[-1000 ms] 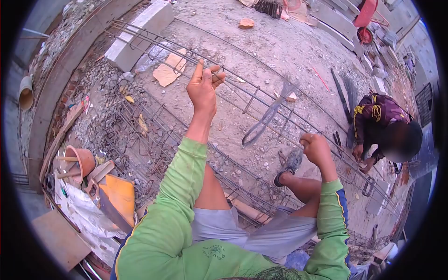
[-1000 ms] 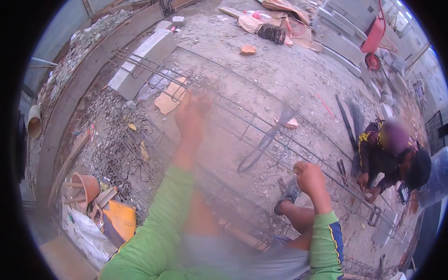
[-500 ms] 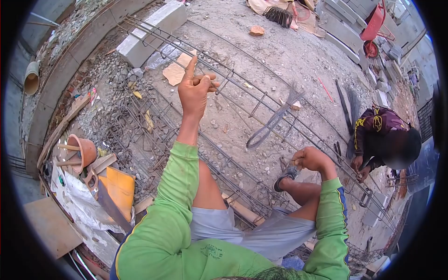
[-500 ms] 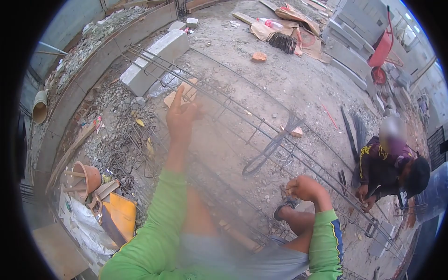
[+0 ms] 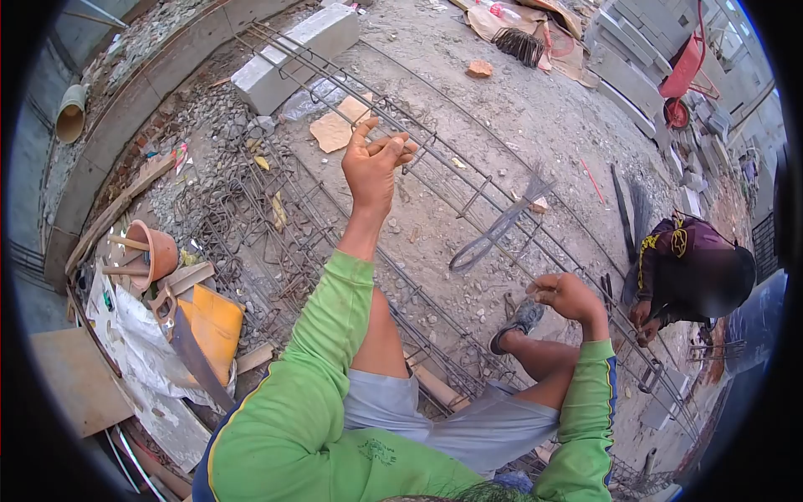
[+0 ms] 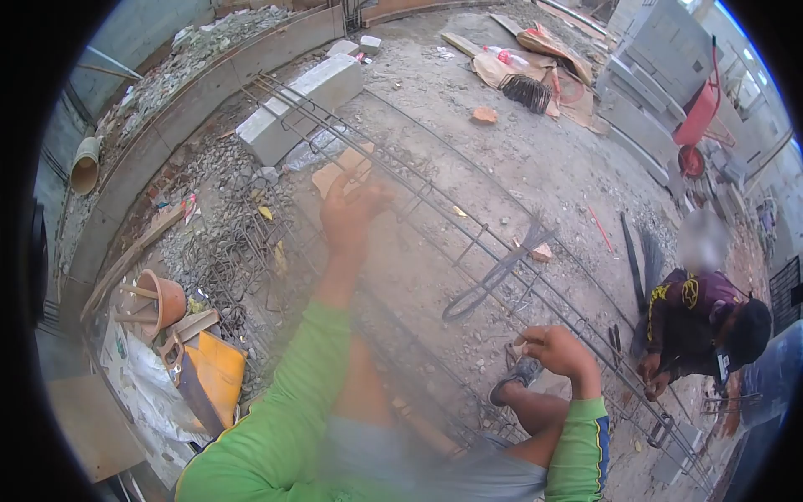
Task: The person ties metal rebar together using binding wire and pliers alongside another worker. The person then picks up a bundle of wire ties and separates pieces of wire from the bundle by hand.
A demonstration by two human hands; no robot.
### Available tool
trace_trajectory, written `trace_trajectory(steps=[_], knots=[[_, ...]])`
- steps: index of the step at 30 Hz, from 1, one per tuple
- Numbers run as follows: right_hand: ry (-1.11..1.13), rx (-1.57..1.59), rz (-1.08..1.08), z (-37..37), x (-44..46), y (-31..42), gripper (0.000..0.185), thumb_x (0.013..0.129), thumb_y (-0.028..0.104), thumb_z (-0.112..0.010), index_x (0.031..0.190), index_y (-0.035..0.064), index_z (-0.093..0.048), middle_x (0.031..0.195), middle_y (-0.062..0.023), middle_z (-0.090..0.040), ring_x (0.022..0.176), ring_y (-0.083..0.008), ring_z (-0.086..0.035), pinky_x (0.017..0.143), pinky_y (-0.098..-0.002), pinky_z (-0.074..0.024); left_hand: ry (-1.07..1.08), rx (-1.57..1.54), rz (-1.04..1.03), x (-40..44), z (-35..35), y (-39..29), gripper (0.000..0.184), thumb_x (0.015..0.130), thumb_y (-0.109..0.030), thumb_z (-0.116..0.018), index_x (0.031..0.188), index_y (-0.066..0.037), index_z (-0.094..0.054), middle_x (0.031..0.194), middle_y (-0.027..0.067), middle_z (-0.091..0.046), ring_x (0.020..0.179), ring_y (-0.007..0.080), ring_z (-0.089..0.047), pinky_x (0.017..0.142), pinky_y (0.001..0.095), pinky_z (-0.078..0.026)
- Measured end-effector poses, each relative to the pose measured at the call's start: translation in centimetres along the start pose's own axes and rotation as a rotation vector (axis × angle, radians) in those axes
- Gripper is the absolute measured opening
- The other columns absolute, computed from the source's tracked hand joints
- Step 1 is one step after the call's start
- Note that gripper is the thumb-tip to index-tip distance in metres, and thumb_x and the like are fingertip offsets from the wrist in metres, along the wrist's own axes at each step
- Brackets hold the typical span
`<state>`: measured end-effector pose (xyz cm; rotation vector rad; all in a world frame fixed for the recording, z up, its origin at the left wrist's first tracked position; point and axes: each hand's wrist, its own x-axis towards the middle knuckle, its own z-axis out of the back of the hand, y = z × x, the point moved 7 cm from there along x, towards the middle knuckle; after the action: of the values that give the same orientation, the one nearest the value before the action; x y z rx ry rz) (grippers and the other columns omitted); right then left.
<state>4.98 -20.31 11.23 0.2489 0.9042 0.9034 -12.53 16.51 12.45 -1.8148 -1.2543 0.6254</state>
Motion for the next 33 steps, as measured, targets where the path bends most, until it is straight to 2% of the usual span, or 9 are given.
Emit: trace_trajectory(steps=[3,5,9,16,19,22,24,31,33], knots=[[-0.137,0.025,0.042,1.0,-0.1,1.1,0.024,0.090,0.010,-0.069,0.113,0.0044,-0.071,0.094,-0.0166,-0.073,0.087,-0.0288,-0.069,0.081,-0.0383,-0.0520,0.020,-0.023,0.019,-0.2,-0.9,0.4,0.053,0.093,0.007,-0.066,0.139,0.010,-0.039,0.106,0.0232,-0.071,0.087,0.0238,-0.074,0.073,0.0292,-0.063],[-0.272,0.048,0.070,1.8,0.0,1.6,0.022,0.092,0.003,-0.068,0.114,0.0001,-0.070,0.095,-0.0125,-0.071,0.085,-0.0173,-0.066,0.080,-0.0337,-0.0532,0.031,-0.017,0.032,-0.5,-1.6,0.6,0.052,0.093,0.007,-0.066,0.138,0.009,-0.040,0.107,0.0235,-0.071,0.088,0.0241,-0.074,0.074,0.0296,-0.063],[-0.371,0.121,0.092,2.4,0.0,2.8,0.023,0.094,0.003,-0.066,0.116,0.0007,-0.069,0.093,-0.0106,-0.070,0.084,-0.0166,-0.066,0.078,-0.0334,-0.0530,0.065,-0.024,0.061,-1.0,-2.1,1.2,0.050,0.092,0.007,-0.067,0.136,0.006,-0.043,0.108,0.0236,-0.071,0.089,0.0245,-0.074,0.074,0.0303,-0.063],[-0.350,-0.006,0.041,2.2,0.6,1.2,0.021,0.094,0.007,-0.068,0.114,0.0015,-0.071,0.085,-0.0109,-0.070,0.077,-0.0174,-0.064,0.074,-0.0326,-0.0522,0.097,-0.100,0.111,-1.7,-3.0,1.7,0.050,0.092,0.006,-0.069,0.136,0.003,-0.045,0.106,0.0224,-0.072,0.089,0.0242,-0.074,0.072,0.0299,-0.062],[-0.375,-0.026,0.011,2.6,0.6,1.4,0.021,0.093,0.010,-0.069,0.112,0.0006,-0.071,0.081,-0.0115,-0.069,0.074,-0.0184,-0.064,0.074,-0.0329,-0.0524,0.082,-0.090,0.103,-1.6,-2.8,1.7,0.050,0.091,0.006,-0.069,0.135,0.004,-0.045,0.105,0.0220,-0.073,0.089,0.0238,-0.075,0.071,0.0294,-0.062],[-0.372,-0.073,0.006,2.8,0.3,2.4,0.021,0.094,0.011,-0.069,0.112,0.0010,-0.071,0.089,-0.0144,-0.072,0.081,-0.0243,-0.069,0.077,-0.0358,-0.0533,0.085,-0.089,0.100,-1.7,-3.0,1.8,0.047,0.092,0.006,-0.069,0.133,0.005,-0.047,0.104,0.0221,-0.073,0.088,0.0239,-0.075,0.071,0.0292,-0.062],[-0.406,-0.032,0.091,3.0,0.1,3.3,0.026,0.093,0.012,-0.065,0.117,0.0039,-0.071,0.102,-0.0205,-0.073,0.095,-0.0357,-0.071,0.086,-0.0402,-0.0540,0.099,-0.015,0.053,-1.8,-3.2,1.5,0.044,0.092,0.006,-0.069,0.130,0.006,-0.048,0.103,0.0228,-0.073,0.088,0.0244,-0.075,0.070,0.0293,-0.062],[-0.441,-0.073,0.129,2.8,0.3,3.9,0.023,0.093,0.012,-0.065,0.114,0.0034,-0.072,0.103,-0.0202,-0.073,0.095,-0.0378,-0.070,0.085,-0.0405,-0.0542,0.101,-0.029,0.059,-2.1,-3.7,2.2,0.043,0.092,0.006,-0.069,0.130,0.007,-0.050,0.105,0.0220,-0.073,0.088,0.0236,-0.075,0.071,0.0287,-0.062],[-0.400,-0.081,0.063,2.7,0.4,3.7,0.022,0.093,0.012,-0.065,0.111,0.0038,-0.073,0.100,-0.0203,-0.073,0.094,-0.0385,-0.069,0.084,-0.0412,-0.0542,0.101,-0.049,0.094,-2.2,-3.7,2.3,0.045,0.093,0.005,-0.070,0.133,0.007,-0.049,0.106,0.0206,-0.073,0.089,0.0230,-0.075,0.072,0.0282,-0.062]])
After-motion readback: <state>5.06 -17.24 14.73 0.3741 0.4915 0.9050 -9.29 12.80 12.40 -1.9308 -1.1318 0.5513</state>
